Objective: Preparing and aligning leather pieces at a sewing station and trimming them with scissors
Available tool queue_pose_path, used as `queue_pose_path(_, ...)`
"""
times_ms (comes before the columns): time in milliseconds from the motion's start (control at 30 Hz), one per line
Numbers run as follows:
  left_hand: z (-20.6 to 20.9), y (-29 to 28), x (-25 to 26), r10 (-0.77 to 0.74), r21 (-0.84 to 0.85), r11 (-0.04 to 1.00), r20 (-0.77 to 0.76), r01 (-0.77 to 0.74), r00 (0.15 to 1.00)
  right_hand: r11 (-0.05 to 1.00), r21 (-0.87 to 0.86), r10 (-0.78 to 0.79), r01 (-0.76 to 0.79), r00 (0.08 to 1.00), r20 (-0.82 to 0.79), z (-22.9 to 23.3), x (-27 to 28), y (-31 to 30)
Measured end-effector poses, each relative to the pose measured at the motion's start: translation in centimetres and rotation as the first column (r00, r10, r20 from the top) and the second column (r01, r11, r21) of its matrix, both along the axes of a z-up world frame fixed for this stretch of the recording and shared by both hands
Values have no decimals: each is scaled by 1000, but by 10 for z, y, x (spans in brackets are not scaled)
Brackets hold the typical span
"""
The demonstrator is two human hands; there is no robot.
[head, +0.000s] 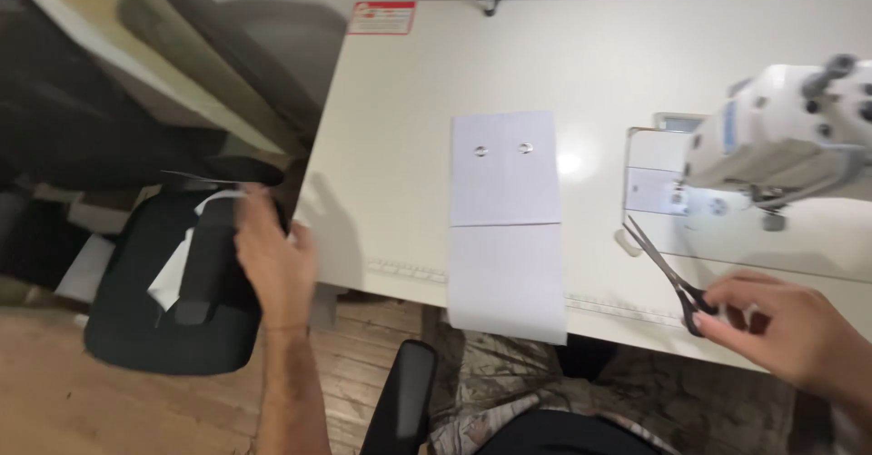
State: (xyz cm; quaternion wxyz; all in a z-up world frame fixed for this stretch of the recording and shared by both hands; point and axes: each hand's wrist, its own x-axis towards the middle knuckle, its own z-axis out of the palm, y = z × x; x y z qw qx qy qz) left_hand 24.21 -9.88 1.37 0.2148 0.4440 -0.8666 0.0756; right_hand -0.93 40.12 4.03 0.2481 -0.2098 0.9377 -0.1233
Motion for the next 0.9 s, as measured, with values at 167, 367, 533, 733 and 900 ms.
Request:
queue_pose_path(167, 6, 70, -21, -454, 303, 766, -369, 567, 811, 985, -149, 93, -91, 996, 7, 9, 20, -42)
queue_pose_path(367, -2, 98, -71, -626, 354, 648, -259, 675, 736, 620, -726, 416, -298, 909, -17, 10, 57, -140)
queue_pose_path(533, -4, 99, -78, -586, 511, 645, -145, 568, 797, 650, -687, 433, -326, 901, -18, -10, 69, -149)
queue_pose_path(733, -20, 117, -83, -629, -18, 773, 118, 635, 769, 645, -692, 407, -325, 912, -50, -14, 56, -138)
queue_pose_path(900, -16, 102, -69, -538, 195, 838, 139, 510, 831, 686, -695, 392, -213, 914, 106, -18, 26, -123)
